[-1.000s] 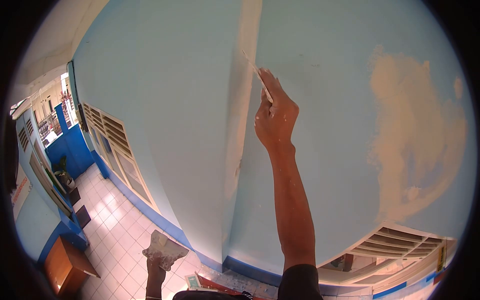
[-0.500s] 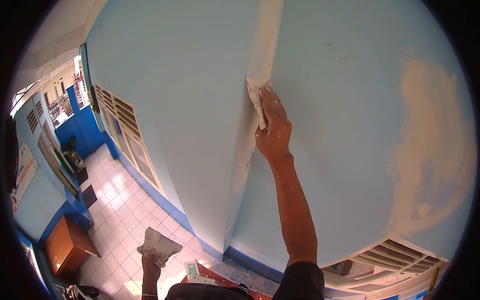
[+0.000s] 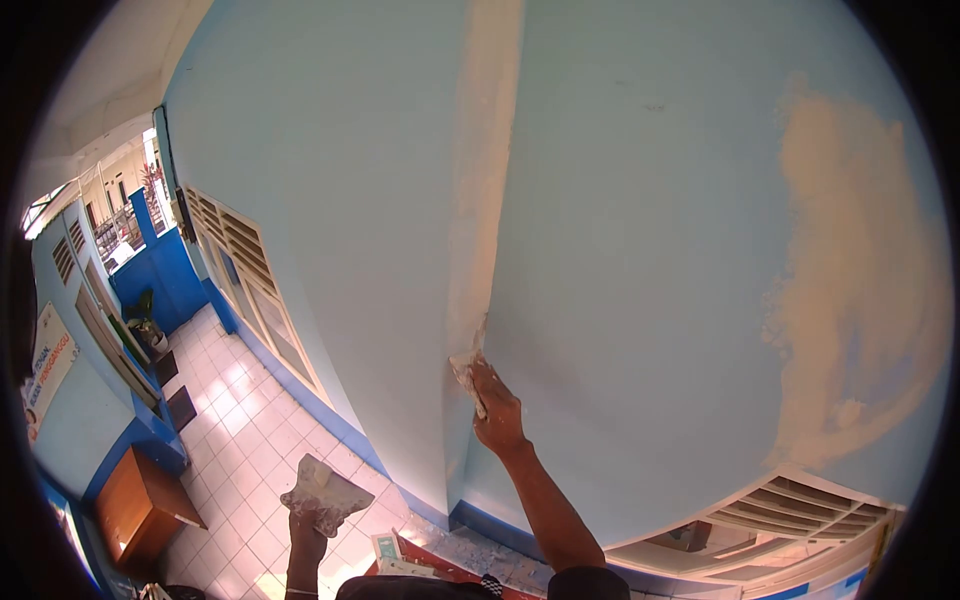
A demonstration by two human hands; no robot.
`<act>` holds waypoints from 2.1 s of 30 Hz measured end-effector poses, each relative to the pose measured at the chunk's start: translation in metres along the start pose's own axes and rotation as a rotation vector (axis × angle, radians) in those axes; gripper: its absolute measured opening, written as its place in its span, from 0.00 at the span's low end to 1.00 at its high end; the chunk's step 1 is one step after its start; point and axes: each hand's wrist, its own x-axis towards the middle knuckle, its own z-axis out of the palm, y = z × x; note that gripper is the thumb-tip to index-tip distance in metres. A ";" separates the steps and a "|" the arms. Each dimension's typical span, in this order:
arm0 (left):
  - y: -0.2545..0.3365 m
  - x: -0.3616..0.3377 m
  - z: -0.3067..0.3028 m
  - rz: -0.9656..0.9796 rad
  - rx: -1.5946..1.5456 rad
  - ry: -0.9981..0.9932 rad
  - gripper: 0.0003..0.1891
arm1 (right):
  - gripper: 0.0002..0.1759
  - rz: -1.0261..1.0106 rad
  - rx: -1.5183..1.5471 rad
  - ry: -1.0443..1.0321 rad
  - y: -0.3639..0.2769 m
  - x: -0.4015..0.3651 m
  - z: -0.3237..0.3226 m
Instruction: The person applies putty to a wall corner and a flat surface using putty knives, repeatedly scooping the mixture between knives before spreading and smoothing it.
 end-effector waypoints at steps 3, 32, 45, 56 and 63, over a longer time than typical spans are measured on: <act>0.010 -0.003 0.027 0.041 0.006 0.016 0.31 | 0.22 0.408 0.222 0.007 -0.018 0.015 -0.030; 0.004 0.000 -0.074 0.059 -0.052 0.059 0.29 | 0.09 0.275 0.039 0.165 -0.196 0.287 -0.114; 0.006 0.002 -0.041 -0.001 -0.019 -0.025 0.29 | 0.02 0.451 -0.097 0.229 -0.143 0.299 -0.125; 0.001 0.001 -0.065 0.040 -0.040 0.023 0.30 | 0.12 0.427 -0.021 0.173 -0.153 0.289 -0.115; -0.007 0.019 -0.042 0.033 -0.035 -0.017 0.31 | 0.08 0.364 0.161 0.275 -0.167 0.274 -0.148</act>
